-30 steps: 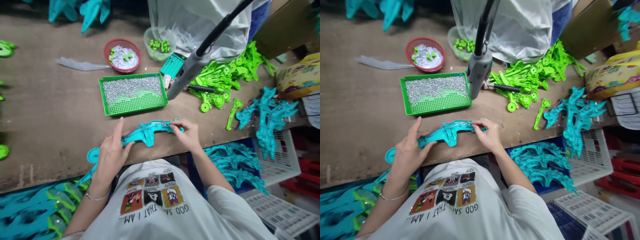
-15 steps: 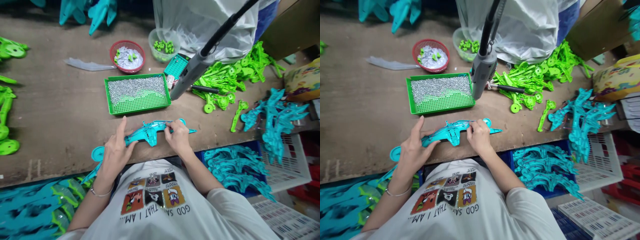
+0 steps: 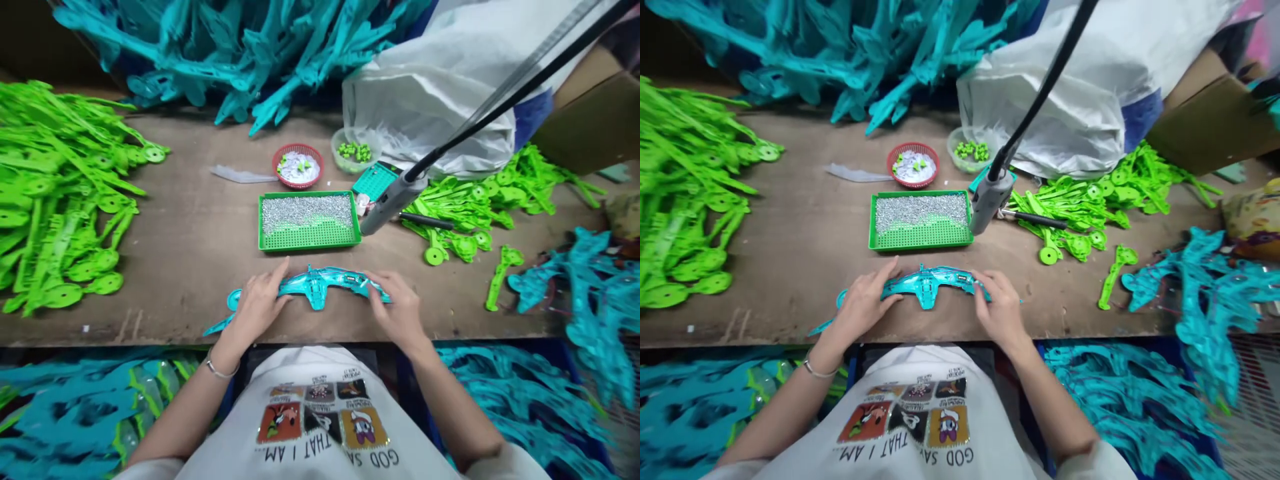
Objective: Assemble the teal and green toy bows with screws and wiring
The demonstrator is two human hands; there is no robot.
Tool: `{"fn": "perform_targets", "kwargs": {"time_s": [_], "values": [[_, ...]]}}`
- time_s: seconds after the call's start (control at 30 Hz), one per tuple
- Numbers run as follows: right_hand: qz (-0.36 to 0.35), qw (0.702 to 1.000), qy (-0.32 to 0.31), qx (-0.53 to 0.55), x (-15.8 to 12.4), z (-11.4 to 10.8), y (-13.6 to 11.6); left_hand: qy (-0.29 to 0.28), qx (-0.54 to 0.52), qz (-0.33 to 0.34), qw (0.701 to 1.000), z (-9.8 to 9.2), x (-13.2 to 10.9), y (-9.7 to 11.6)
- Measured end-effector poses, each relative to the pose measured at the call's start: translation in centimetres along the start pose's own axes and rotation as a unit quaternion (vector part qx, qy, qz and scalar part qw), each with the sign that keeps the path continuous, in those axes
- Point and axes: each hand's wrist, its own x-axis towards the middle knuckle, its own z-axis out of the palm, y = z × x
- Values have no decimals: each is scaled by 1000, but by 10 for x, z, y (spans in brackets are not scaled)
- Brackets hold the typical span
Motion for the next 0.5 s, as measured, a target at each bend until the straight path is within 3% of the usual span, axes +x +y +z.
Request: {"fn": "perform_targets", "kwargs": {"time_s": [0.07, 0.17, 0.27, 0.4, 0.5], "values": [[14, 998, 40, -41, 19, -36, 12, -24, -16, 27, 999, -16, -3, -6], [58, 989, 100, -88, 63, -83, 34, -70, -53, 63, 994, -55, -3, -24], [105, 989, 95, -32, 125, -109, 47, -99, -60, 62, 991, -103, 17, -47], [152, 979, 2, 134, 223, -101, 33, -94, -47, 82, 991, -155, 90, -64], [223, 934, -37, 278, 295, -78, 8, -39, -45, 83, 995, -181, 166, -50]]}}
